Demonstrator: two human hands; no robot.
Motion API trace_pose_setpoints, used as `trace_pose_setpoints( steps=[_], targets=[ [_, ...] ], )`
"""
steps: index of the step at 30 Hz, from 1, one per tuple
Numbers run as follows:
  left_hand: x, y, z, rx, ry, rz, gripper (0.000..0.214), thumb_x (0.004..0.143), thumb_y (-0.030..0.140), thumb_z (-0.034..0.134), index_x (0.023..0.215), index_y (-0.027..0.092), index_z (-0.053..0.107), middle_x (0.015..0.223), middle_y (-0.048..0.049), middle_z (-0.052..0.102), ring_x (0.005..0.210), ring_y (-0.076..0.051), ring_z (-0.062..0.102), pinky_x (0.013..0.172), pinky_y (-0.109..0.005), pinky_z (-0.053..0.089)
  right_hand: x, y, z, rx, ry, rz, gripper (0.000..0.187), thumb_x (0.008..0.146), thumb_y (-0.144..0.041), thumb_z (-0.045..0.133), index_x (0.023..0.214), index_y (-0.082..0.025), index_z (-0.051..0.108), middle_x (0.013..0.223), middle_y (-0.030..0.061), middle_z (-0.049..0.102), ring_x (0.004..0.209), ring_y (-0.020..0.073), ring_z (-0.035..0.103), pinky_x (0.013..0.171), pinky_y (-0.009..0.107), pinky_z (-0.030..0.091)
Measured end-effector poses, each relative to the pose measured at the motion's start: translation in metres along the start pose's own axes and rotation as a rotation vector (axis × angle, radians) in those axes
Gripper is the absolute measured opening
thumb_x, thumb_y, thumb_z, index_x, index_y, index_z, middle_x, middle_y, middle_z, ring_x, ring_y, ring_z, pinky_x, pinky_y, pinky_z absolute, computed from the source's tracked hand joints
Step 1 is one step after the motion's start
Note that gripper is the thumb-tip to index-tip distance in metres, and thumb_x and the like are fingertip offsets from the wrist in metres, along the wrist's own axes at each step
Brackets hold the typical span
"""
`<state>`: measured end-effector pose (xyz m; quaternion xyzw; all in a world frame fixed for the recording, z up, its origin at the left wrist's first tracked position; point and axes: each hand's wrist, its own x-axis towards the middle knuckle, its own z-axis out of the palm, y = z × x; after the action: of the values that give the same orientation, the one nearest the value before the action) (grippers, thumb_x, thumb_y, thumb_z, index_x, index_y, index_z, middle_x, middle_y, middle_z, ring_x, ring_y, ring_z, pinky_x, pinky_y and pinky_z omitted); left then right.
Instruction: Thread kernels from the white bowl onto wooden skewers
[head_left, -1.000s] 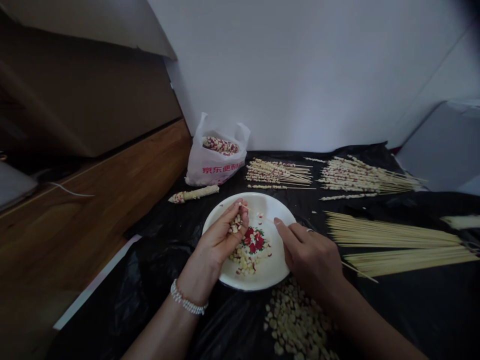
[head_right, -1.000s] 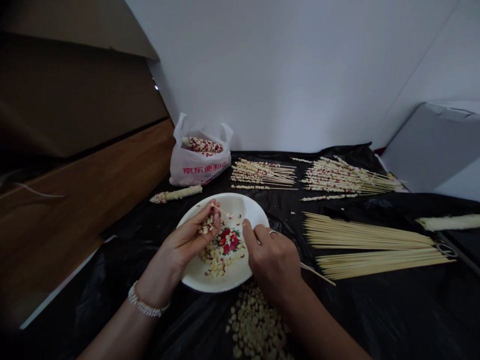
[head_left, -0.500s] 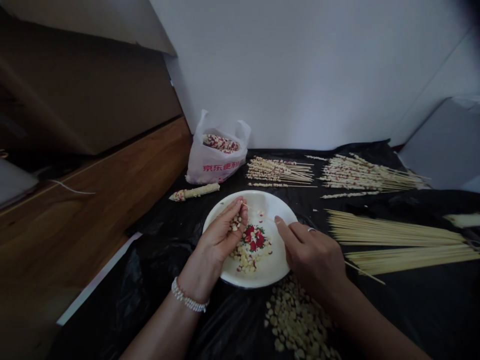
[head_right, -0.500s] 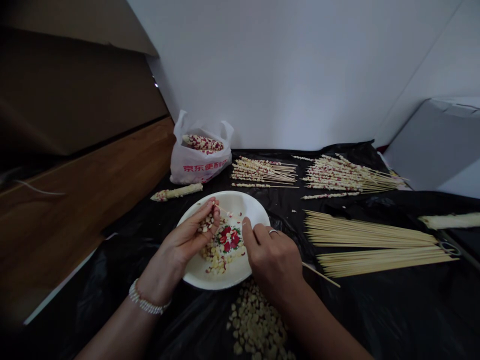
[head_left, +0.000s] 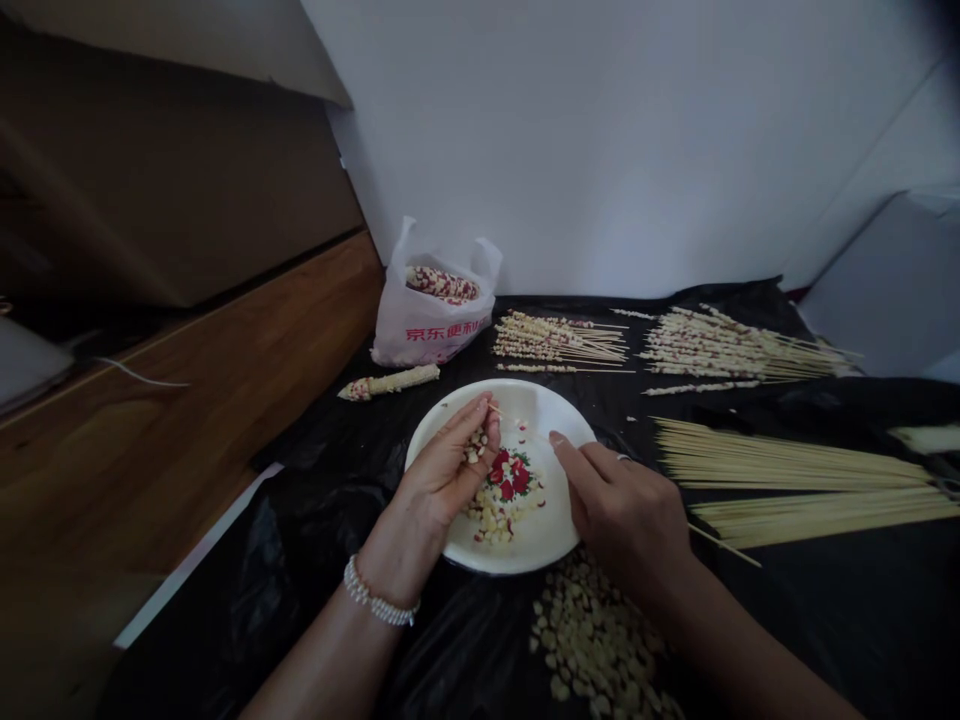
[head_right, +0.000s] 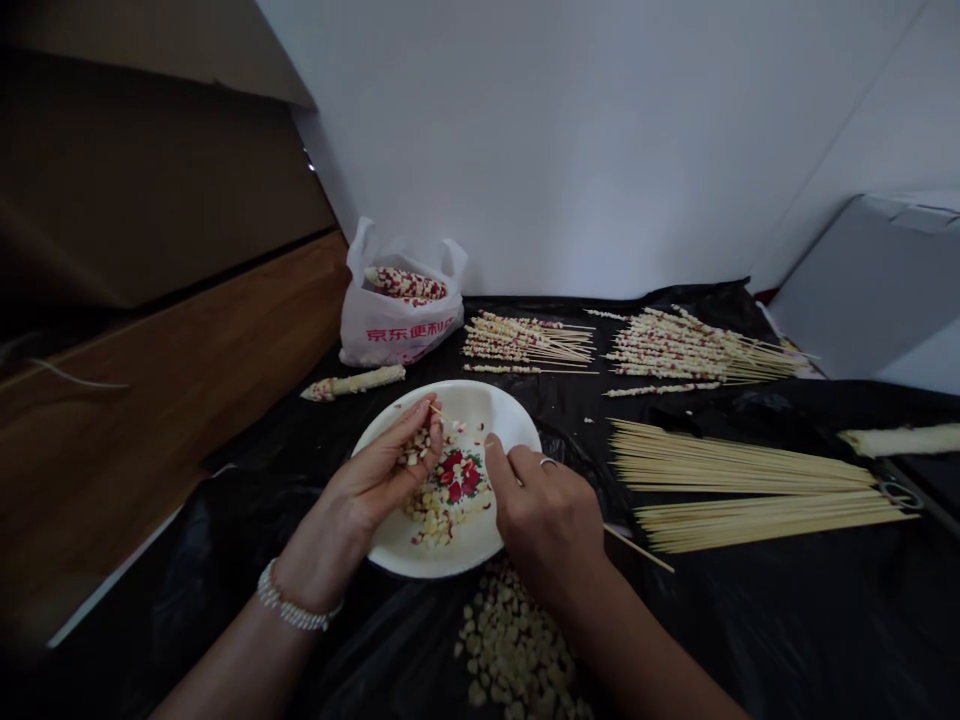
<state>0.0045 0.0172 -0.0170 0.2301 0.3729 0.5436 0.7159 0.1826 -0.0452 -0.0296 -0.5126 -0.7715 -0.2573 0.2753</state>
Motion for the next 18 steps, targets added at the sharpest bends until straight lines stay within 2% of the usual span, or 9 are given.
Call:
trace_pose_setpoints(
  steps=[8,11,15,18],
  targets=[
    [0.002,0.002,0.002,-0.084,0.050,-0.017,0.032,0.079,0.015,0.067,0.111,0.021,0.066,0.108,-0.0043,0.069,0.116,-0.020,0.057,0.092,-0.026,0.051,0.002,-0.001,-0.001,-0.008,0.033,0.000,0.031,0.088,-0.014,0.050,0.114,-0.014,0.065,0.072,0.0002,0.064,0.057,0.0119,0.051,0.054,0.029,0.032],
    [0.002,0.004,0.003,-0.120,0.044,-0.065,0.029,0.082,0.013,0.064,0.110,0.020,0.066,0.099,-0.0049,0.071,0.101,-0.017,0.064,0.081,-0.024,0.055,0.002,-0.001,-0.002,-0.010,0.038,0.003,0.030,0.088,-0.014,0.049,0.113,-0.014,0.066,0.071,0.0002,0.064,0.057,0.0116,0.051,0.055,0.028,0.032],
    [0.000,0.007,0.009,-0.309,0.048,-0.184,0.021,0.083,0.010,0.062,0.102,0.016,0.066,0.088,-0.0021,0.070,0.076,-0.009,0.066,0.069,-0.018,0.056,0.002,-0.001,-0.002,-0.001,0.014,-0.002,0.031,0.087,-0.014,0.050,0.114,-0.014,0.065,0.073,0.0011,0.065,0.058,0.0117,0.052,0.055,0.028,0.031],
    [-0.003,0.009,0.013,-0.338,0.079,-0.202,0.020,0.083,0.008,0.061,0.100,0.016,0.067,0.087,-0.0016,0.070,0.073,-0.009,0.065,0.066,-0.018,0.055,0.001,0.000,-0.002,0.004,0.011,-0.001,0.031,0.087,-0.014,0.050,0.114,-0.014,0.065,0.073,0.0010,0.065,0.057,0.0115,0.051,0.055,0.028,0.030]
  ],
)
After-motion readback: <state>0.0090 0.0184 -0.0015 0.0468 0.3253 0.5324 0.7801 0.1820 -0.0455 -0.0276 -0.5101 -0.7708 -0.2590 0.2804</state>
